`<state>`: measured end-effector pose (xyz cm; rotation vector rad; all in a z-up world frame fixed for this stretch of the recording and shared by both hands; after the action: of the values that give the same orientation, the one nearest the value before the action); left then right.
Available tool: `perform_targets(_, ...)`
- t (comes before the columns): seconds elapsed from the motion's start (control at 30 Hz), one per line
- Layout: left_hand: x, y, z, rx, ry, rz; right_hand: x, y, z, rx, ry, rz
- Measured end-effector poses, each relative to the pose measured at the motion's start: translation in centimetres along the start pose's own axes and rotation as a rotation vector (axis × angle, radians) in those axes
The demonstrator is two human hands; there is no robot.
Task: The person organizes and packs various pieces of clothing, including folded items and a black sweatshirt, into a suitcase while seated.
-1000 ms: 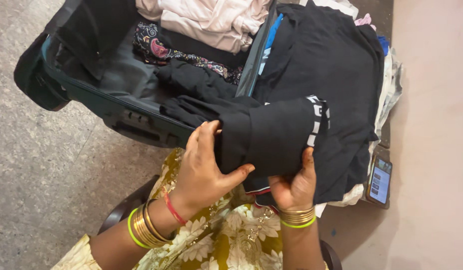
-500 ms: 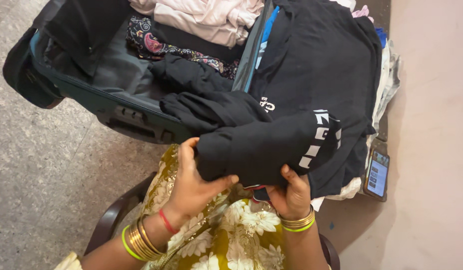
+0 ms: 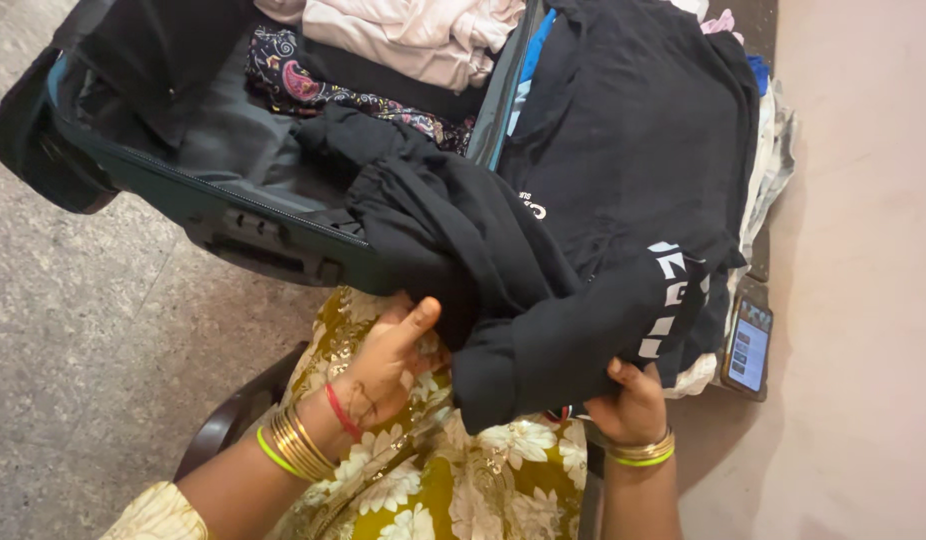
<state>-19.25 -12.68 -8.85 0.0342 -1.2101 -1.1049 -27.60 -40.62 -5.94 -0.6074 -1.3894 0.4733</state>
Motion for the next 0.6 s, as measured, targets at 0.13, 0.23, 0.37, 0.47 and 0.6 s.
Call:
perform_targets(0.13, 1.4, 1.4, -1.1, 0.003, -0.055, -0.168, 0.2, -0.6, -2.1, 0.05, -0.003, 0.135)
perform_targets(0.23, 2.8, 2.1, -1.7, 0.01, -0.173, 0.015, 0.9, -0.2, -3.4, 0.083, -0.025, 0.132)
perform_targets(0.37, 3.4, 2.0, -2.8, -0.043, -0.142, 0.011, 0.3, 0.2, -3.5, 0.139, 0.056, 0.138)
perform_targets(0.47, 3.8, 1.6, -2.8, -0.029, -0.189, -0.039, -1.2, 1.0, -2.4, 0.166, 0.071, 0.145)
perform_targets(0.6, 4.1, 1.7, -3.0, 0.091, -0.154, -0.158, -5.2, 0.9, -0.3, 0.199, 0.141, 0.23)
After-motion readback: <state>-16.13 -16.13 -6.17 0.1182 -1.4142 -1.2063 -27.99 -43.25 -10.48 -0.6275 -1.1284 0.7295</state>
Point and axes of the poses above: each hand's wrist, its own z-axis away from the middle knuckle, its own x-axis out of the palm, y = z × x, the point moved 4 cm from there along -z, towards the middle knuckle, and after that the axes turned 5 degrees about -z, right-handed, at the moved point
